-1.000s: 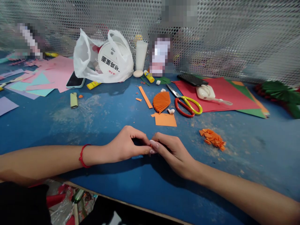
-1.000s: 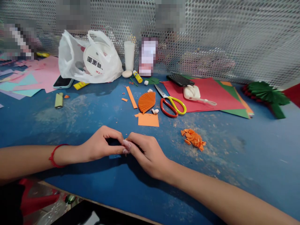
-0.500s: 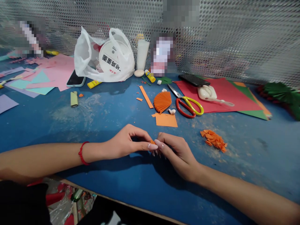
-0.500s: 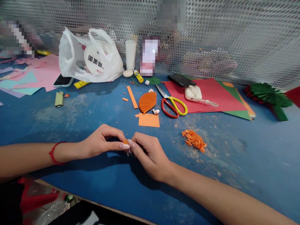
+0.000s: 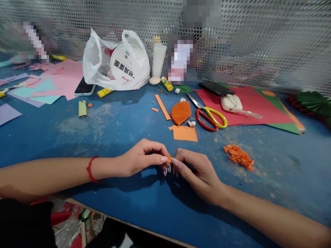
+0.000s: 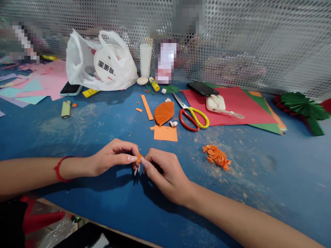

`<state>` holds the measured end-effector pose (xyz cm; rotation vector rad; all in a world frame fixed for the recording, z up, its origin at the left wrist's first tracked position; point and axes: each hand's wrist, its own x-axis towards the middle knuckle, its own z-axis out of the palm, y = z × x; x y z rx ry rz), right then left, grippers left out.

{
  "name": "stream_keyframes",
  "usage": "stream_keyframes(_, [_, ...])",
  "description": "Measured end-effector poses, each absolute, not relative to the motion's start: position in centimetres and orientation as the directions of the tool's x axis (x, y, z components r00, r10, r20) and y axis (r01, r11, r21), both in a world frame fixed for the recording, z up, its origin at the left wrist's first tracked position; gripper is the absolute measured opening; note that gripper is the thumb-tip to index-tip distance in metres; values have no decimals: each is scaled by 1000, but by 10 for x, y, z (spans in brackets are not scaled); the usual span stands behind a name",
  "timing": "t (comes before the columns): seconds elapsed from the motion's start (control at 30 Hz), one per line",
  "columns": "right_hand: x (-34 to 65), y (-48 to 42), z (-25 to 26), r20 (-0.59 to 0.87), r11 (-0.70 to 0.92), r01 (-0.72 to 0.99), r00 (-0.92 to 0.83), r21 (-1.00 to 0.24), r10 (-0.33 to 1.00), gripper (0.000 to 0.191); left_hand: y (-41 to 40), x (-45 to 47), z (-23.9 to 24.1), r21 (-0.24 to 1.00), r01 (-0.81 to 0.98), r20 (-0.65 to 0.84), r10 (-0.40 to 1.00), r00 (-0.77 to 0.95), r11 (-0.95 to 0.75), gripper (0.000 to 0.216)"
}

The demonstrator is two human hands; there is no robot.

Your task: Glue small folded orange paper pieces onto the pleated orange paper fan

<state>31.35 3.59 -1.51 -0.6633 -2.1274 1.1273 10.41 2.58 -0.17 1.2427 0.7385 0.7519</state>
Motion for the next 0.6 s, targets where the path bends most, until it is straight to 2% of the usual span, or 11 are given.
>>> stream_keyframes(0.6, [312,38,-12,279,467,140,-641,-873,715,26,26,102,-2,996,70,-79,831,551,48,14])
